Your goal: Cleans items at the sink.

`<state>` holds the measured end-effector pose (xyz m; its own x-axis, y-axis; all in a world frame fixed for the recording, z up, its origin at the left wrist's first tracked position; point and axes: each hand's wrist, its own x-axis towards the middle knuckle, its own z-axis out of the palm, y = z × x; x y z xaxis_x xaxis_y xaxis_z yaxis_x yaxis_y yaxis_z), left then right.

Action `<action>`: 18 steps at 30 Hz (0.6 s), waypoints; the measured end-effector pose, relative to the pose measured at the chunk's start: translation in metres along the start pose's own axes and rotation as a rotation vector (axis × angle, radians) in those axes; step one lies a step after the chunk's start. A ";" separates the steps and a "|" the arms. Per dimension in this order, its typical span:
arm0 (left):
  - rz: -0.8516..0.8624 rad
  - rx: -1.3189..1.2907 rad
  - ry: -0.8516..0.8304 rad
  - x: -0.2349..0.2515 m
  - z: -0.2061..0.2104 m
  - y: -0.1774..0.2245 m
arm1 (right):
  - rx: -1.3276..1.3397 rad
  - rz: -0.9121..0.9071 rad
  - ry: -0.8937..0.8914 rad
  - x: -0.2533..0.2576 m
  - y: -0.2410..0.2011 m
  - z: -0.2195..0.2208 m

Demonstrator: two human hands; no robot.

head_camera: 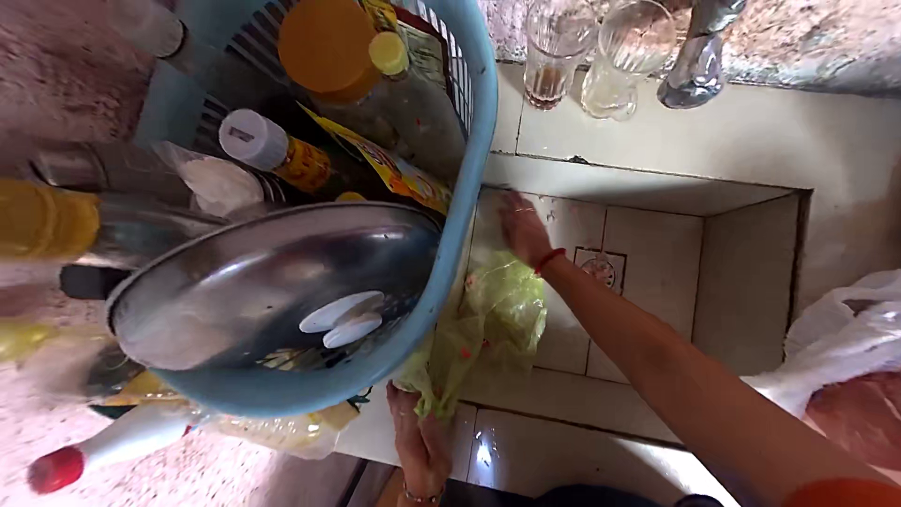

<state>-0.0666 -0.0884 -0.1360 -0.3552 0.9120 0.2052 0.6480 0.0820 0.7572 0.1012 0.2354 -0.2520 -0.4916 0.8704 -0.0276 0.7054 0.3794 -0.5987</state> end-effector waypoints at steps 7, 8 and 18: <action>-0.020 0.041 0.018 -0.001 0.001 0.001 | -0.283 -0.206 -0.135 0.044 0.020 0.031; -0.022 0.037 0.018 -0.001 0.002 0.002 | -0.300 -0.240 -0.099 0.038 0.030 0.027; -0.003 -0.022 0.037 0.001 0.003 0.001 | -0.292 0.219 0.137 -0.075 0.083 -0.020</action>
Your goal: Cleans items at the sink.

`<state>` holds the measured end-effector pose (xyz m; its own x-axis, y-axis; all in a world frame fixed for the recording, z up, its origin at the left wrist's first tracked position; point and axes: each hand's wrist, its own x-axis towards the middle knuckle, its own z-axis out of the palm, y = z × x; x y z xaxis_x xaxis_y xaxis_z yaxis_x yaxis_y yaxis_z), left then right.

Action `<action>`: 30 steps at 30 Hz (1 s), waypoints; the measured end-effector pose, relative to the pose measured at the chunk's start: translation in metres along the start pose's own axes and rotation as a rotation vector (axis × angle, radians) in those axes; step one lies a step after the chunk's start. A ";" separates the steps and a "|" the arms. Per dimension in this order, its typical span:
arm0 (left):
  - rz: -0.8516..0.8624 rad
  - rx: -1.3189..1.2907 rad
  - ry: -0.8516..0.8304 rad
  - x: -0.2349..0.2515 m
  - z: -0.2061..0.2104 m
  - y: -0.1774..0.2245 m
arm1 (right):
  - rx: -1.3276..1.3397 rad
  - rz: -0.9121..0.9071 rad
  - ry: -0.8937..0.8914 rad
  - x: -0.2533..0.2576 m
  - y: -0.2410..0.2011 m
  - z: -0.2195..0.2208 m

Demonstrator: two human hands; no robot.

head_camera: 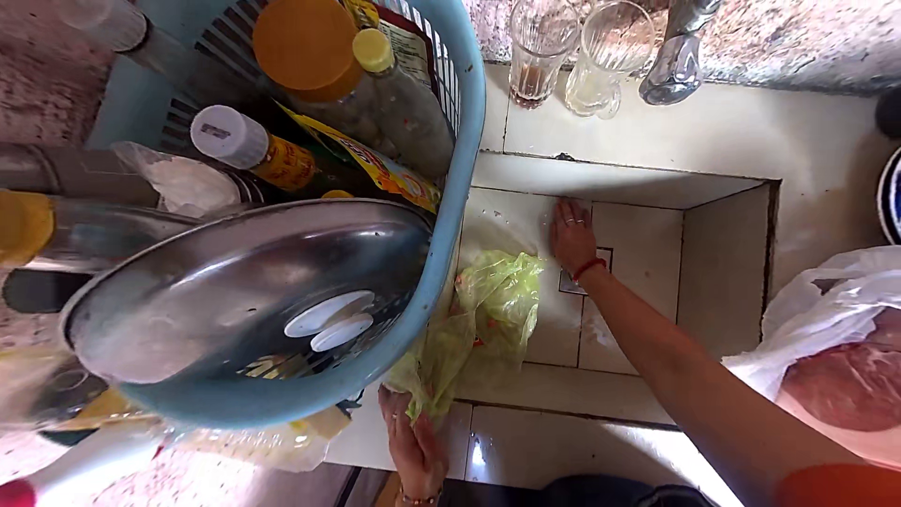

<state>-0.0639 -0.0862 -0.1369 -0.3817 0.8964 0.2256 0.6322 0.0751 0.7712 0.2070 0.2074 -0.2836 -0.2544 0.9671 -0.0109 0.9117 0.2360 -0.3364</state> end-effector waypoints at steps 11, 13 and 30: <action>-0.009 -0.028 0.002 -0.001 0.000 0.001 | 0.271 0.775 0.112 -0.038 0.067 -0.085; -0.013 -0.029 0.012 0.001 0.001 0.003 | 0.193 0.939 0.122 -0.026 0.080 -0.071; -0.046 -0.041 0.008 -0.004 0.000 0.000 | 0.386 -0.241 -0.042 0.055 -0.142 0.060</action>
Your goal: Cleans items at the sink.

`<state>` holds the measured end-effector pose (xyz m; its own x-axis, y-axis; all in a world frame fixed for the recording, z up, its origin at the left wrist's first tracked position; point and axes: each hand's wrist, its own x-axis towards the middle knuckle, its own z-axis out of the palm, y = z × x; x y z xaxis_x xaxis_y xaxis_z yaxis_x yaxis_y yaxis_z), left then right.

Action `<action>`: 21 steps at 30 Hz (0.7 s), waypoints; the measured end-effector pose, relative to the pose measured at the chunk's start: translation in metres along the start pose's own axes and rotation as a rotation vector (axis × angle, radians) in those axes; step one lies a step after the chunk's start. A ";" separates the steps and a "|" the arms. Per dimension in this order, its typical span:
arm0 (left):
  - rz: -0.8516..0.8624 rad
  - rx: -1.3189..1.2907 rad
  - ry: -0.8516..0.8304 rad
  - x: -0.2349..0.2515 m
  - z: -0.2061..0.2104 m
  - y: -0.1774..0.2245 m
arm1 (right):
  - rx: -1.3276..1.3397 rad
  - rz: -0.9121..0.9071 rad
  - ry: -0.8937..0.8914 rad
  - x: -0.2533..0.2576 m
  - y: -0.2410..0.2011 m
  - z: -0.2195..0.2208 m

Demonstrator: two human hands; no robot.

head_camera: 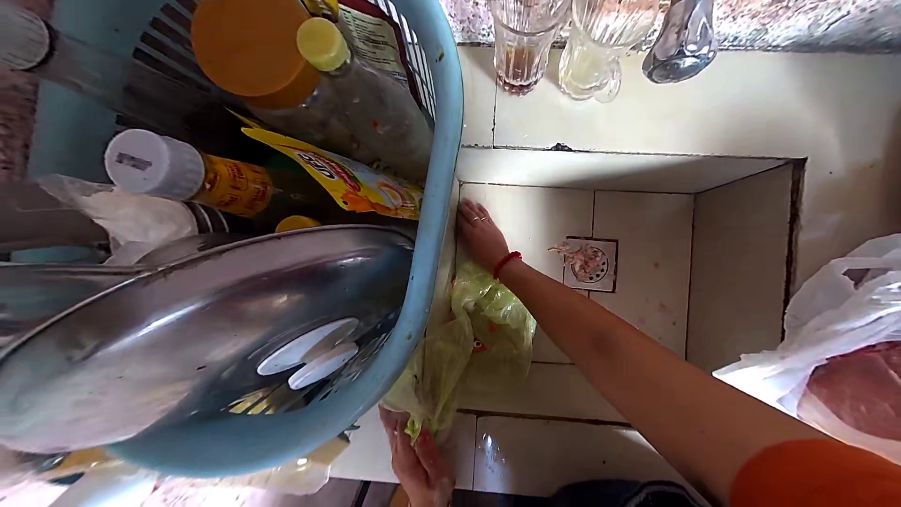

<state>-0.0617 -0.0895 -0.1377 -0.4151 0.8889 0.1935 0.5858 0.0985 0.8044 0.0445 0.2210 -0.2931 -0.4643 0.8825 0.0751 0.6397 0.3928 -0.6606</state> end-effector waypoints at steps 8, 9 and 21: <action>0.020 -0.058 0.003 0.001 0.000 -0.003 | -0.174 0.076 -0.003 -0.099 0.048 -0.073; 0.018 -0.054 0.006 0.002 0.000 -0.003 | -0.201 0.109 0.031 -0.118 0.055 -0.082; 0.005 0.045 0.012 0.005 0.001 0.002 | -0.048 0.635 0.056 -0.162 0.076 -0.163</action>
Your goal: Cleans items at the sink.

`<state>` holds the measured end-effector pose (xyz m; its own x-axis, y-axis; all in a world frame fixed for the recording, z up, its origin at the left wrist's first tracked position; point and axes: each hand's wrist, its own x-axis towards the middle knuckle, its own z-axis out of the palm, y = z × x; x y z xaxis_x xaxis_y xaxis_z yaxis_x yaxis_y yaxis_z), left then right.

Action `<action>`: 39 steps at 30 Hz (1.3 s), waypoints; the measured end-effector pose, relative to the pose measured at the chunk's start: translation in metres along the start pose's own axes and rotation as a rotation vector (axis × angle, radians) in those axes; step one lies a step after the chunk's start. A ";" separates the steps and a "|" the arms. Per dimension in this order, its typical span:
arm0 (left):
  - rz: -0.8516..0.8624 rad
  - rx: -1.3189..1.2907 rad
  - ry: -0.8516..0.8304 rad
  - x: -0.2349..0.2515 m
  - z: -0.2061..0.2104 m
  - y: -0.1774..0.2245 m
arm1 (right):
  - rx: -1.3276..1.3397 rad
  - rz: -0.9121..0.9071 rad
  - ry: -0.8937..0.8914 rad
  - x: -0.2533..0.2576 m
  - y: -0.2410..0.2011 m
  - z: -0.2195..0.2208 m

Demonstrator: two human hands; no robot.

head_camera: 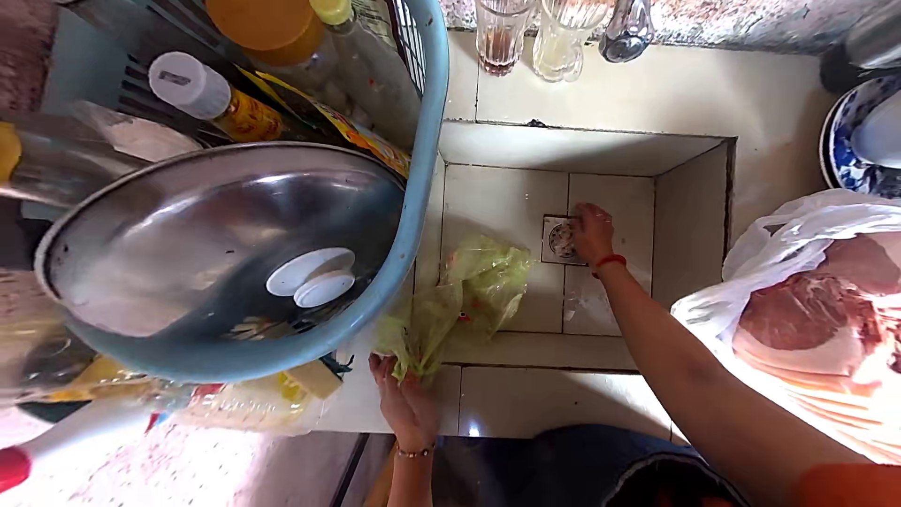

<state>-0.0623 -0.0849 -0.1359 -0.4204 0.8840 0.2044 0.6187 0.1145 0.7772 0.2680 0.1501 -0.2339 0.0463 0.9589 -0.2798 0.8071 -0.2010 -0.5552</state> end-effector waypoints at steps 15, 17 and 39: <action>-0.051 -0.030 0.013 0.005 0.001 0.008 | -0.330 -0.121 -0.314 -0.045 -0.015 0.017; -0.108 -0.091 0.026 0.004 0.001 0.010 | -0.188 -0.008 -0.220 -0.041 -0.009 0.012; -0.164 -0.182 0.101 0.002 0.004 0.006 | -0.302 -0.237 -0.342 -0.044 -0.006 0.025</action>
<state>-0.0568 -0.0804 -0.1334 -0.5748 0.8097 0.1184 0.4111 0.1607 0.8973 0.2468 0.1041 -0.2379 -0.3126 0.8407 -0.4421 0.9085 0.1287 -0.3976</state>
